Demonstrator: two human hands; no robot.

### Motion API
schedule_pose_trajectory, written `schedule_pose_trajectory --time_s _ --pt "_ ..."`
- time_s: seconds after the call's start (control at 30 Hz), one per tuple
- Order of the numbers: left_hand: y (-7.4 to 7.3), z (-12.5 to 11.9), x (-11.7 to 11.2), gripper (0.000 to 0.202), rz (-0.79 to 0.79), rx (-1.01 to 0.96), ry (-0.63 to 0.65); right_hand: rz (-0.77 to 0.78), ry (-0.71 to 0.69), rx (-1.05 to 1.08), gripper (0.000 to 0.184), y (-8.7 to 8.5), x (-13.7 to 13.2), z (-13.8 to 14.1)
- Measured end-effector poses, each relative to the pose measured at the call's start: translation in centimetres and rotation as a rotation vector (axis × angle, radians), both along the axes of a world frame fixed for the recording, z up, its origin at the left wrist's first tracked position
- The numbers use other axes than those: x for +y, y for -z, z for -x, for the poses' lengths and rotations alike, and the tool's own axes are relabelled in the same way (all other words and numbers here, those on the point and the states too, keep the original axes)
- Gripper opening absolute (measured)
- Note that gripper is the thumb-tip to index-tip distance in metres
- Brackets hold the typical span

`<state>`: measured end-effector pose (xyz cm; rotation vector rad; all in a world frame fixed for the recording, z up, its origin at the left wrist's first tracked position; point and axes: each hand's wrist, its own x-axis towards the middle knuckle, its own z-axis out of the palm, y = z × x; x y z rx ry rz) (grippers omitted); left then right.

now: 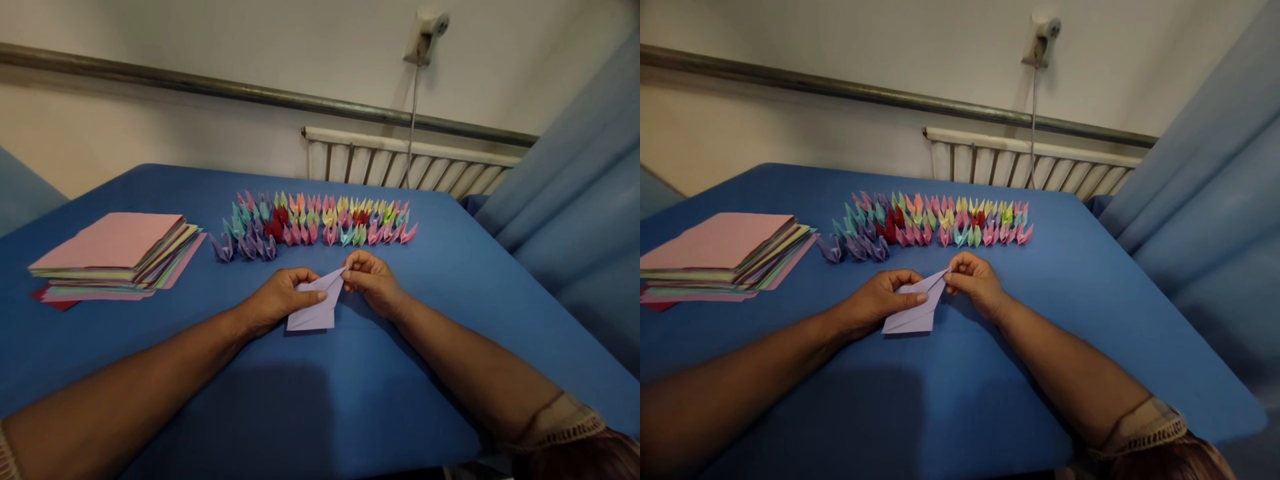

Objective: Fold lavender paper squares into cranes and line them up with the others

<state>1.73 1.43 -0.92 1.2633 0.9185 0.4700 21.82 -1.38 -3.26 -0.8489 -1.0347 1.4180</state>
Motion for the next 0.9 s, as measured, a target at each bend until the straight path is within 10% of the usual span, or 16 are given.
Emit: schedule_pose_trajectory --time_s 0.6,0.9 --pt "0.26 0.06 0.05 0.033 0.013 0.004 0.005 0.061 -0.048 0.079 0.030 -0.27 -0.14 -0.18" --pt "-0.33 0.11 0.29 0.029 -0.176 0.109 0.089 0.071 -0.038 -0.219 0.036 0.34 0.15 -0.22"
